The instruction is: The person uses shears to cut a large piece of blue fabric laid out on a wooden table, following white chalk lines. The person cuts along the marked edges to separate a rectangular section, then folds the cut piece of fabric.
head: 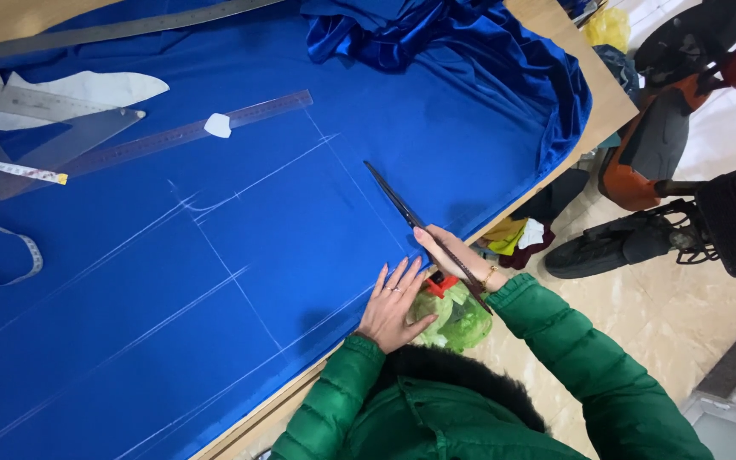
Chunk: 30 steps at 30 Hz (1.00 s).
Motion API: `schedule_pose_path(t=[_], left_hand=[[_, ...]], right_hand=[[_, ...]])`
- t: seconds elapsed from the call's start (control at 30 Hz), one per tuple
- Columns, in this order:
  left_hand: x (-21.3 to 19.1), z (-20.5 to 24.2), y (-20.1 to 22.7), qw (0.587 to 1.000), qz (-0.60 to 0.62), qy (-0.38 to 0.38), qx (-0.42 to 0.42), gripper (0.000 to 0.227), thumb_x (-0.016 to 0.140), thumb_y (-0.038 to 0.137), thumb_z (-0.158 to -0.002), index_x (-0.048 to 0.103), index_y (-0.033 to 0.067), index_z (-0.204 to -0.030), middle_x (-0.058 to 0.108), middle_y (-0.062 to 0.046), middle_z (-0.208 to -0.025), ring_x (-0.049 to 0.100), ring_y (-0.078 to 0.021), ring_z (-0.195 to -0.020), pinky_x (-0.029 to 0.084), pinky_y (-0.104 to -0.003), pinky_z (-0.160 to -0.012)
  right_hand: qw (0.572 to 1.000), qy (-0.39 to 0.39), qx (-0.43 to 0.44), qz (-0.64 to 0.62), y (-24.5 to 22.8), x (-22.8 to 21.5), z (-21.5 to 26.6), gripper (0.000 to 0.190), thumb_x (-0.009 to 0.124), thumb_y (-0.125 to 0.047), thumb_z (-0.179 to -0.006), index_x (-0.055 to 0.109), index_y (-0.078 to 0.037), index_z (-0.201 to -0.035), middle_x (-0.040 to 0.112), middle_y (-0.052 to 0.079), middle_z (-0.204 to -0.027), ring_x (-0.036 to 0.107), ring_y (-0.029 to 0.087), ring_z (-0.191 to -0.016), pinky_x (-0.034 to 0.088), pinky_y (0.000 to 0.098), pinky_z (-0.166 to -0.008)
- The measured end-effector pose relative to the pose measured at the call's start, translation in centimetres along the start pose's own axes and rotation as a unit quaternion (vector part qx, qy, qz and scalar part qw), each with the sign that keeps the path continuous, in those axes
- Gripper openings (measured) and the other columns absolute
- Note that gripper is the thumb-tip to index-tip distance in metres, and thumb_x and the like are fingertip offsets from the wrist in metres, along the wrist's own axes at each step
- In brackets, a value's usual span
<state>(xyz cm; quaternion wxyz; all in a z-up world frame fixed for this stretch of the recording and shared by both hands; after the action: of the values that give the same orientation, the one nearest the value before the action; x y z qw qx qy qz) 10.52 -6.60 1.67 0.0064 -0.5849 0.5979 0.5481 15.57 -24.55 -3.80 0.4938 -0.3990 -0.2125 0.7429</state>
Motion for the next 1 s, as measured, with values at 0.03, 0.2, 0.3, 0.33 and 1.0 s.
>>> schedule_pose_path(t=[0.03, 0.2, 0.3, 0.33, 1.0], left_hand=[[0.0, 0.0, 0.0, 1.0, 0.0, 0.001, 0.0, 0.08, 0.074, 0.053, -0.087, 0.052, 0.0031, -0.146, 0.039, -0.013, -0.164, 0.037, -0.0337, -0.151, 0.02, -0.059, -0.125], [-0.2, 0.1, -0.1, 1.0, 0.022, 0.012, 0.001, 0.08, 0.075, 0.05, -0.087, 0.05, 0.0029, -0.148, 0.039, -0.015, -0.164, 0.036, -0.0351, -0.151, 0.019, -0.059, -0.124], [-0.7, -0.1, 0.2, 0.999, 0.034, 0.022, -0.003, 0.079, 0.075, 0.049, -0.087, 0.051, 0.0033, -0.147, 0.04, -0.014, -0.164, 0.037, -0.0346, -0.15, 0.02, -0.059, -0.124], [-0.8, -0.1, 0.2, 0.999, 0.034, 0.022, -0.002, 0.079, 0.075, 0.049, -0.087, 0.051, 0.0033, -0.147, 0.04, -0.014, -0.164, 0.037, -0.0346, -0.15, 0.02, -0.059, -0.124], [-1.1, -0.1, 0.2, 0.998, 0.062, 0.021, 0.002, 0.081, 0.078, 0.046, -0.086, 0.05, 0.0026, -0.148, 0.039, -0.016, -0.164, 0.037, -0.0371, -0.15, 0.022, -0.058, -0.124]], right_hand=[[1.0, 0.0, 0.0, 0.001, -0.5, -0.1, 0.4, 0.06, 0.046, -0.07, -0.101, 0.06, -0.012, -0.091, 0.048, 0.006, -0.052, 0.055, 0.019, -0.048, 0.04, 0.029, -0.045], [0.999, -0.031, 0.003, -0.008, -4.8, -0.5, 3.3, 0.061, 0.042, -0.07, -0.102, 0.055, -0.012, -0.087, 0.048, 0.003, -0.052, 0.052, 0.015, -0.044, 0.041, 0.0269, -0.045], [0.998, -0.062, -0.011, -0.028, -5.7, -0.5, 3.4, 0.06, 0.036, -0.07, -0.104, 0.051, -0.012, -0.093, 0.048, 0.003, -0.055, 0.053, 0.015, -0.046, 0.041, 0.0283, -0.046], [0.998, -0.062, -0.011, -0.027, -6.7, -0.4, 3.8, 0.06, 0.036, -0.07, -0.104, 0.051, -0.012, -0.093, 0.048, 0.003, -0.055, 0.053, 0.015, -0.046, 0.041, 0.0283, -0.046], [0.996, -0.006, 0.034, 0.088, -4.2, 0.6, -5.4, 0.093, 0.028, -0.092, -0.092, 0.058, -0.015, -0.136, 0.069, 0.021, -0.103, 0.071, 0.038, -0.087, 0.056, 0.0464, -0.07]])
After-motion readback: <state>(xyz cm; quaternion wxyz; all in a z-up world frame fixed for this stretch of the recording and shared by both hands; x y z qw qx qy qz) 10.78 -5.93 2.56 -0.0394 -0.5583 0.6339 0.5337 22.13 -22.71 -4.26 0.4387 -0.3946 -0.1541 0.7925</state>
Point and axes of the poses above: each hand's wrist, its own z-axis away from the middle knuckle, its own x-axis out of the palm, y = z × x, the point moved 7 cm from there along -z, towards the middle knuckle
